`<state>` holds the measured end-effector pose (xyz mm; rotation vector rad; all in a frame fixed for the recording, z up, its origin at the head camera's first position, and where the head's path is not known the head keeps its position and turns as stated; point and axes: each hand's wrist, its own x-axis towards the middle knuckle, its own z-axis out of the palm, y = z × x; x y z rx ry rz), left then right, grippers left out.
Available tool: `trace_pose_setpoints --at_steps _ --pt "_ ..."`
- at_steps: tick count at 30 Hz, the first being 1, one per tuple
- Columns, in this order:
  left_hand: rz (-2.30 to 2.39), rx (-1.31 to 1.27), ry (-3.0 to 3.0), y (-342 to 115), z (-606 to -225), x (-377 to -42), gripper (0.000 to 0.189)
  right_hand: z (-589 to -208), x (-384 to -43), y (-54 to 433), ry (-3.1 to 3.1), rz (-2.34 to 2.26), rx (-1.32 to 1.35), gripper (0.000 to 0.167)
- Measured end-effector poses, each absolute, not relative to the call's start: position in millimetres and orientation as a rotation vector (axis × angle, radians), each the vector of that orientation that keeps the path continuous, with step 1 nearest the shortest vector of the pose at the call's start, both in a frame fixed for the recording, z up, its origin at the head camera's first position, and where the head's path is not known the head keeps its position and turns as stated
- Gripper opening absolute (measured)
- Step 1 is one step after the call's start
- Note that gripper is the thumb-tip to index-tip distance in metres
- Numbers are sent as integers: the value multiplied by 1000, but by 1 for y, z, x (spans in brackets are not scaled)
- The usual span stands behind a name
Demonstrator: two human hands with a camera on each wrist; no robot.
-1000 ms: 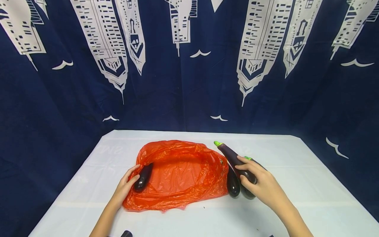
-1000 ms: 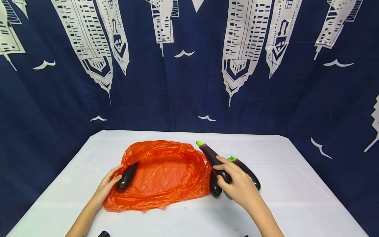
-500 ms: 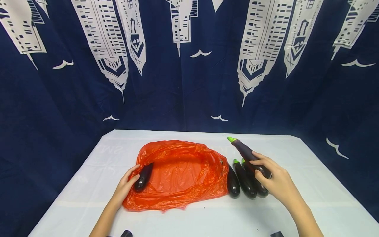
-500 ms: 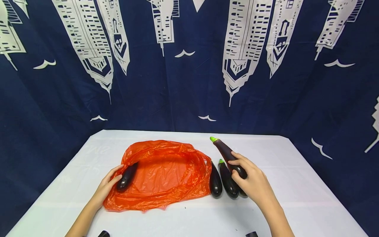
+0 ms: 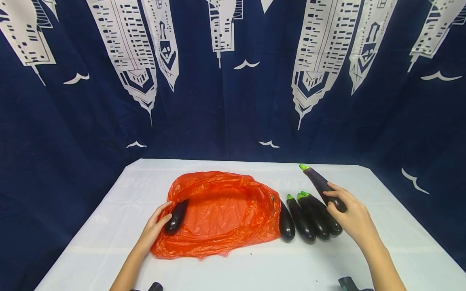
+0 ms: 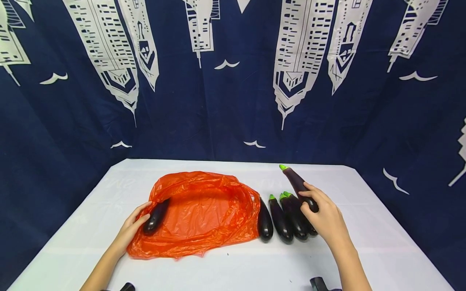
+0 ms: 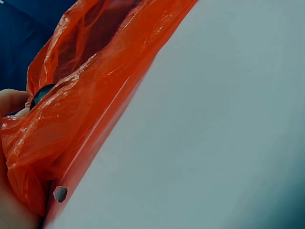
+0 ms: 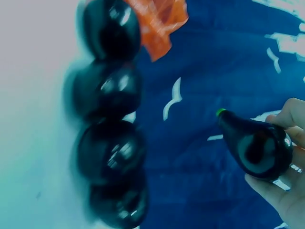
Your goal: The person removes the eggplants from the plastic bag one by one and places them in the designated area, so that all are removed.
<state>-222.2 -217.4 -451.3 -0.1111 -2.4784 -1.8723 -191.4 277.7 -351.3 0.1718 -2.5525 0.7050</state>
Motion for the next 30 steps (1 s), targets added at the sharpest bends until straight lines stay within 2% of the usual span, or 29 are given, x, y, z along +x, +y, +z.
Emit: trace_pose_setpoints --at_steps 14,30 --pt "-1873 -116 -2475 -217 -451 -223 48 -381 -211 309 -2599 684 41 30" --pt "-1882 -106 -2485 -217 -450 -222 48 -411 -221 333 -2733 681 8 30"
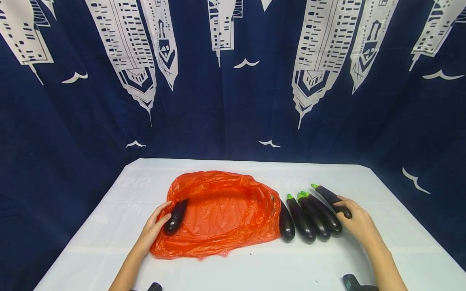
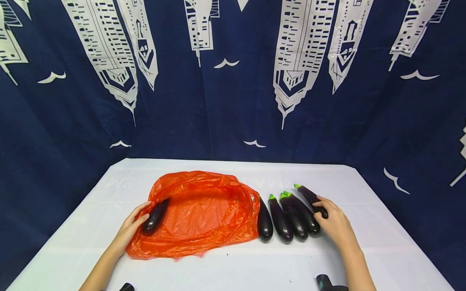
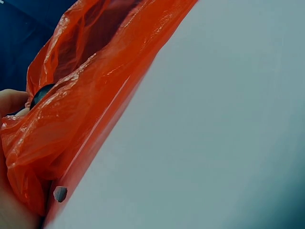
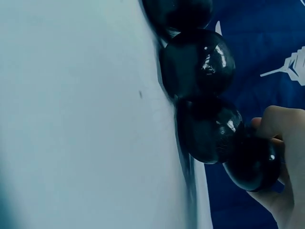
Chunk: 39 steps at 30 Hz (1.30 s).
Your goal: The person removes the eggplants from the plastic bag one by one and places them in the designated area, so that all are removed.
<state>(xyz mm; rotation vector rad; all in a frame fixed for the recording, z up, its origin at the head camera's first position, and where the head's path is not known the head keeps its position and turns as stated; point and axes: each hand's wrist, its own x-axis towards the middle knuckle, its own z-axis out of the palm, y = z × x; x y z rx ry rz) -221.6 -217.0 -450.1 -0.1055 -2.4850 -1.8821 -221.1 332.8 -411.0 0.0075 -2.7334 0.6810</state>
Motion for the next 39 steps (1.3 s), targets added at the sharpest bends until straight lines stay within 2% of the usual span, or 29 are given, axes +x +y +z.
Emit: trace_pose_setpoints --at_steps 19,31,39 --pt "-1887 -100 -2485 -217 -450 -222 48 -430 -225 341 -2771 766 89 28" --pt "-1878 -115 -2476 -217 -451 -221 47 -419 -224 337 -2834 777 84 35" --pt "-1876 -121 -2476 -217 -451 -222 47 -405 -221 323 -2820 726 152 31"
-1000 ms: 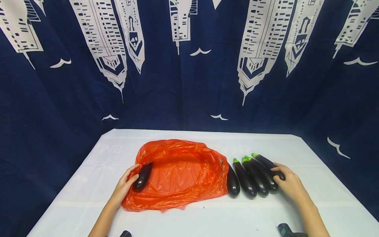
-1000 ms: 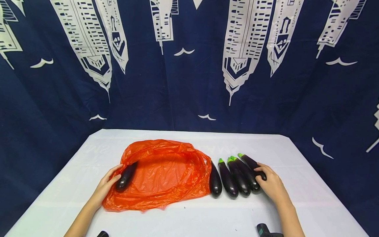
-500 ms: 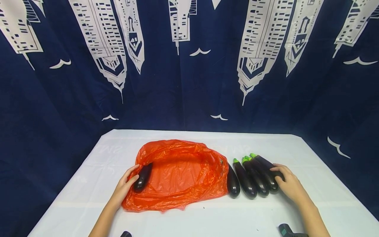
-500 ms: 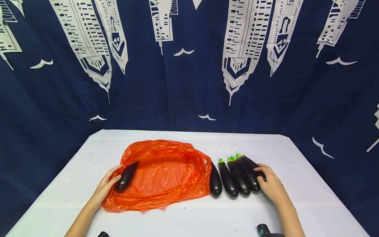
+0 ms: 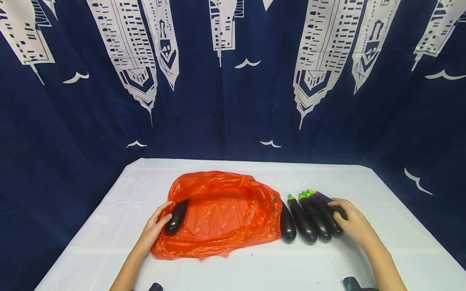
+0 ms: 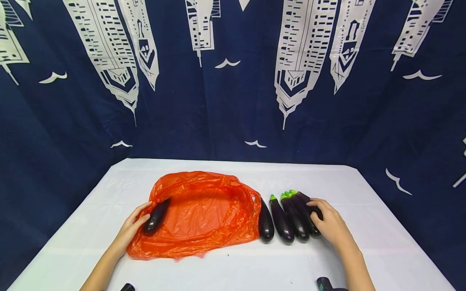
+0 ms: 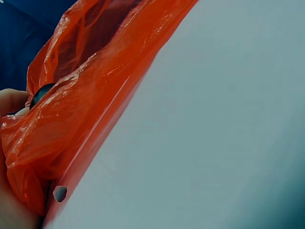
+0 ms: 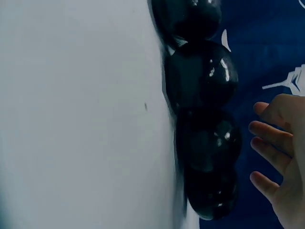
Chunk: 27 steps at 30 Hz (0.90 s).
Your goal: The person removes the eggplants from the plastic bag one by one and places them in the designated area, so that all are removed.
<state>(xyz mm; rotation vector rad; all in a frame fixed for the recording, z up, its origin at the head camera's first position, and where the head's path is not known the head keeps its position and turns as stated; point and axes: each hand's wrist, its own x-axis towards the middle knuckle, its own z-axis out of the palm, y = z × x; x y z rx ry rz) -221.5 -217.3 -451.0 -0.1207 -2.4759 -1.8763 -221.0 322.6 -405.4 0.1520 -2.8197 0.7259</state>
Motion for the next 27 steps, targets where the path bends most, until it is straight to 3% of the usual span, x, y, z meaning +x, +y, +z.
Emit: trace_pose_setpoints --at_steps 27 --pt "-1881 -115 -2473 -217 -452 -222 47 -368 -199 246 -2690 572 456 32"
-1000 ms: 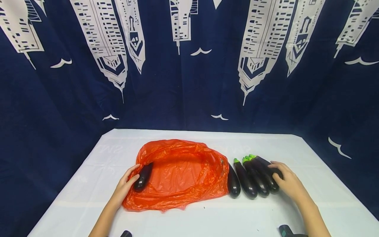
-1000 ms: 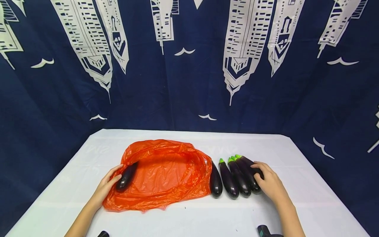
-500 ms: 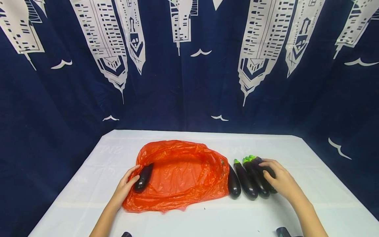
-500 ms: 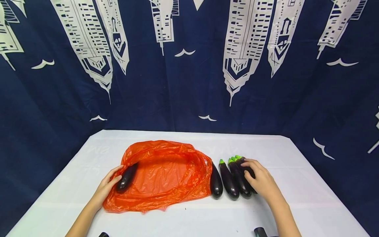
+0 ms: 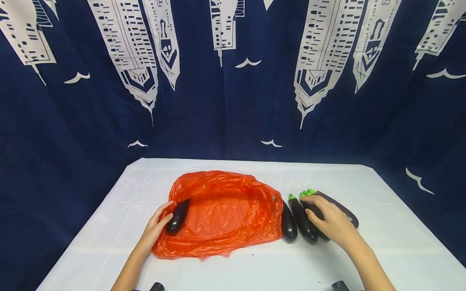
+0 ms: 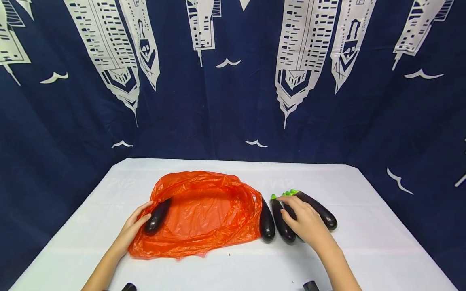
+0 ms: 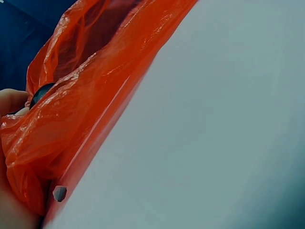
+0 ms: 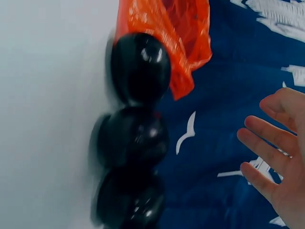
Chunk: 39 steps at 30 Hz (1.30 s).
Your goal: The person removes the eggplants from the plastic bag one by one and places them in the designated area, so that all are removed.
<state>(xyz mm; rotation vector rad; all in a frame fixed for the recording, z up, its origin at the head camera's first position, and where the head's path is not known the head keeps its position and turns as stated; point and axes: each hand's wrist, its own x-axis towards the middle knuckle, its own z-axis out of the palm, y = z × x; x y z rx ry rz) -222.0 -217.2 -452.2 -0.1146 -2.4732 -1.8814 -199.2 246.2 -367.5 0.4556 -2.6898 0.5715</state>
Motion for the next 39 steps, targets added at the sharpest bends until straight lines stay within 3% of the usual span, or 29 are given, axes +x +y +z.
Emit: trace_pose_setpoints --at_steps 11,39 --pt "-1880 -108 -2473 -218 -452 -222 48 -358 -192 216 -2667 492 626 47" --pt "-1882 -106 -2478 -217 -450 -221 47 -338 -191 127 -2592 470 985 51"
